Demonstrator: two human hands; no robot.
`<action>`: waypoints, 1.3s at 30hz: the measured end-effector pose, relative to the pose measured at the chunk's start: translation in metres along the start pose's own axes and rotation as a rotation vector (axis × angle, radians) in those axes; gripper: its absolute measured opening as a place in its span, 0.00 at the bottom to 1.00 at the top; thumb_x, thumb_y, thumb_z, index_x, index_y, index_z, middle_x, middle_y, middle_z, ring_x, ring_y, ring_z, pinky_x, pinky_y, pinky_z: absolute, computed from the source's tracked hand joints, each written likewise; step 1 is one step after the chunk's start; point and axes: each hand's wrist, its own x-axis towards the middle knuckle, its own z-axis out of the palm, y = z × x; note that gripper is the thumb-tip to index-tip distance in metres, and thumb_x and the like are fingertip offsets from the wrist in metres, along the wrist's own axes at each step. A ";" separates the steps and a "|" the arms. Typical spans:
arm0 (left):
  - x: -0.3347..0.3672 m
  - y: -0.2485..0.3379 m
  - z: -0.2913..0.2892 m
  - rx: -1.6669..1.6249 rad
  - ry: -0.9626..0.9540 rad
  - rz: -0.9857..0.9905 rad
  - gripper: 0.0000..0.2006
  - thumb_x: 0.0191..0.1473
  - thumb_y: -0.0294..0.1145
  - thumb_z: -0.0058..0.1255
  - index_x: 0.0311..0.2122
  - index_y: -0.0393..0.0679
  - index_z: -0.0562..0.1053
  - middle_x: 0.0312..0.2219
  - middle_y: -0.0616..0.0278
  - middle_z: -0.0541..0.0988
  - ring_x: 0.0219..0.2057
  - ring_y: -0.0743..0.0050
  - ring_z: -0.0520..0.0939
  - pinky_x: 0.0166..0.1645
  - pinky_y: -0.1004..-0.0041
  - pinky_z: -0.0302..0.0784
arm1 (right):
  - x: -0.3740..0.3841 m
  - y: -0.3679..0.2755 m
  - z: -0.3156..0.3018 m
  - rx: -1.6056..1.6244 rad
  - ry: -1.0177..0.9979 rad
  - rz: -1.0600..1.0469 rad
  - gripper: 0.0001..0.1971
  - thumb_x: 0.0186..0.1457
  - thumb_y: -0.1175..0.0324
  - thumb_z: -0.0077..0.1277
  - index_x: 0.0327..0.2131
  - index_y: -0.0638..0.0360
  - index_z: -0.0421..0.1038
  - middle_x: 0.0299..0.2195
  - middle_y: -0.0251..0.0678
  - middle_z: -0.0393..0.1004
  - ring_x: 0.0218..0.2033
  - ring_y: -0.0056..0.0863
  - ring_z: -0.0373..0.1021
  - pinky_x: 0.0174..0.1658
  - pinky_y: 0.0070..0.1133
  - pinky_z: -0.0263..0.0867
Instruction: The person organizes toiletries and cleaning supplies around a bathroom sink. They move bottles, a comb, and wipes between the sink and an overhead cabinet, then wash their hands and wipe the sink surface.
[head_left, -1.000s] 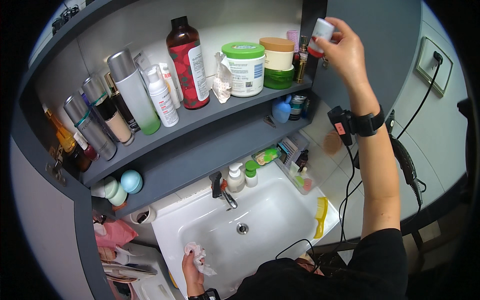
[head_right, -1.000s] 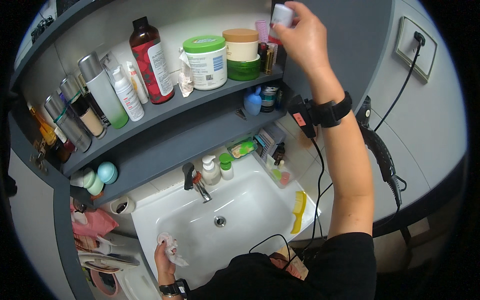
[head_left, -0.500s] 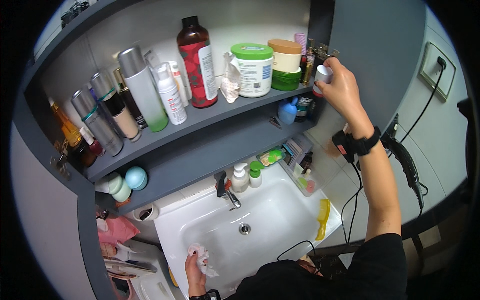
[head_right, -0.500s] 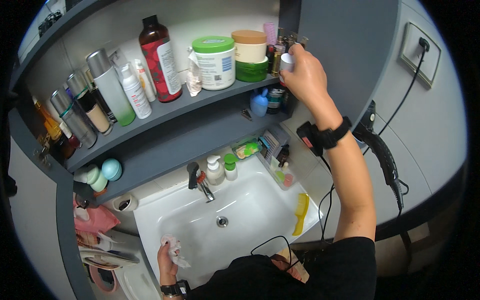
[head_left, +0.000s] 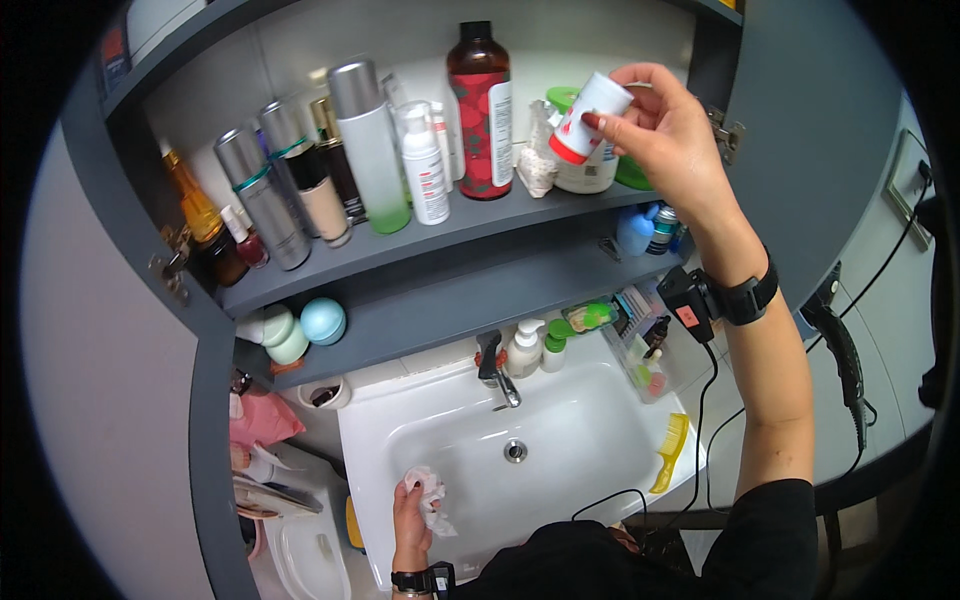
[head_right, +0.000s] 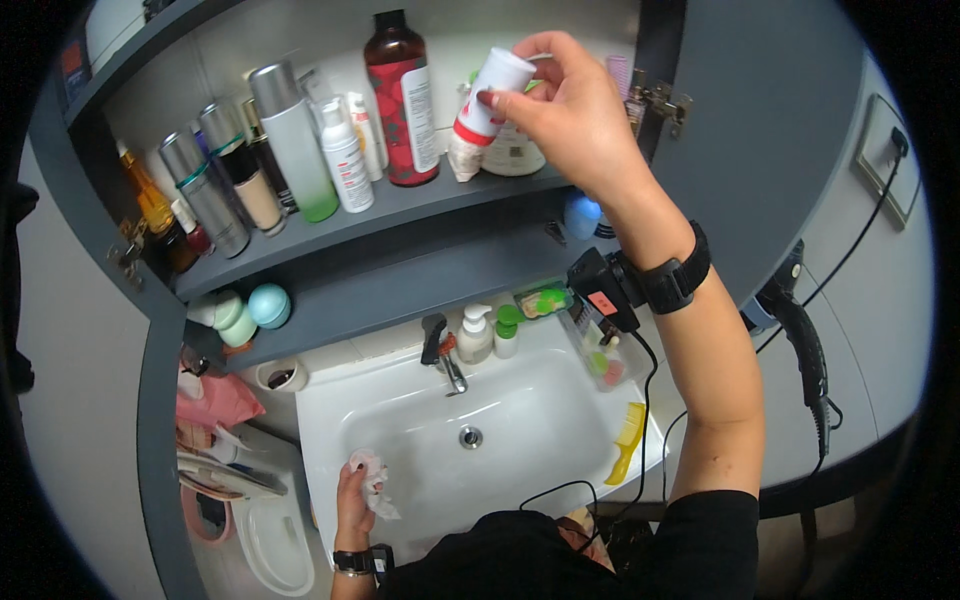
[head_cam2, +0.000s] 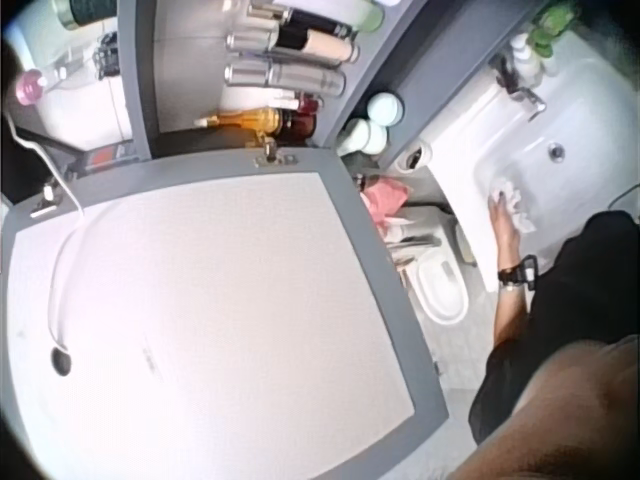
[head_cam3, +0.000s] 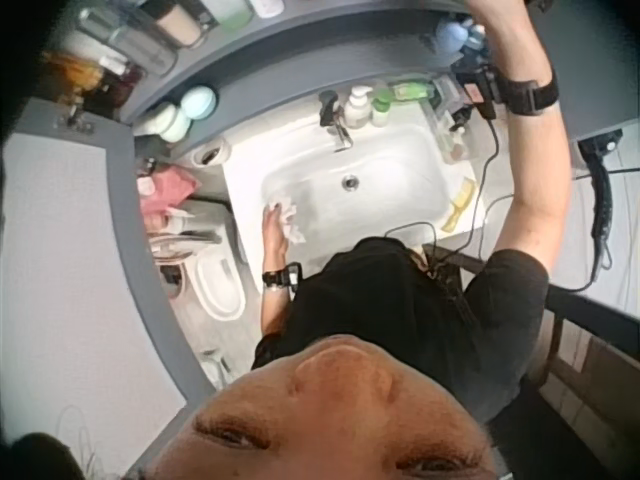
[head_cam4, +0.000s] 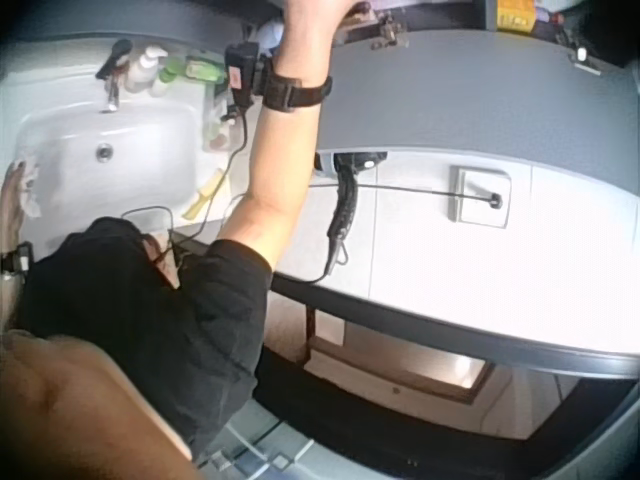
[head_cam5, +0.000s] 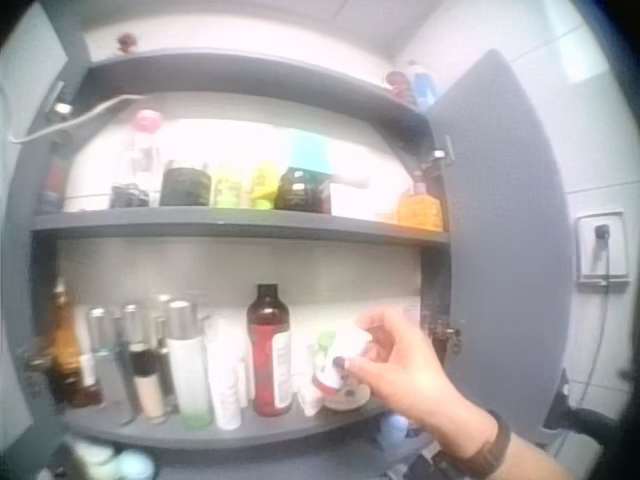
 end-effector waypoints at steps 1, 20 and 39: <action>-0.002 -0.001 -0.003 -0.013 0.002 0.007 0.14 0.58 0.28 0.40 0.50 0.41 0.66 0.40 0.57 0.76 0.37 0.68 0.78 0.34 0.76 0.73 | 0.000 0.001 0.009 0.010 -0.025 0.015 0.19 0.48 0.76 0.59 0.43 0.68 0.64 0.30 0.35 0.75 0.26 0.11 0.66 0.30 0.14 0.65; -0.012 -0.014 -0.026 -0.010 0.039 -0.019 0.14 0.59 0.28 0.41 0.50 0.39 0.66 0.40 0.61 0.76 0.37 0.72 0.77 0.35 0.77 0.72 | 0.000 0.020 0.086 -0.256 -0.147 0.193 0.19 0.40 0.66 0.63 0.30 0.68 0.65 0.23 0.46 0.75 0.24 0.30 0.74 0.29 0.24 0.70; -0.009 -0.022 -0.037 -0.007 0.052 -0.065 0.15 0.60 0.29 0.41 0.52 0.40 0.66 0.41 0.61 0.76 0.37 0.74 0.76 0.37 0.77 0.72 | -0.061 0.003 0.108 0.143 -0.406 0.192 0.18 0.41 0.71 0.63 0.35 0.64 0.67 0.27 0.33 0.73 0.26 0.15 0.67 0.31 0.17 0.67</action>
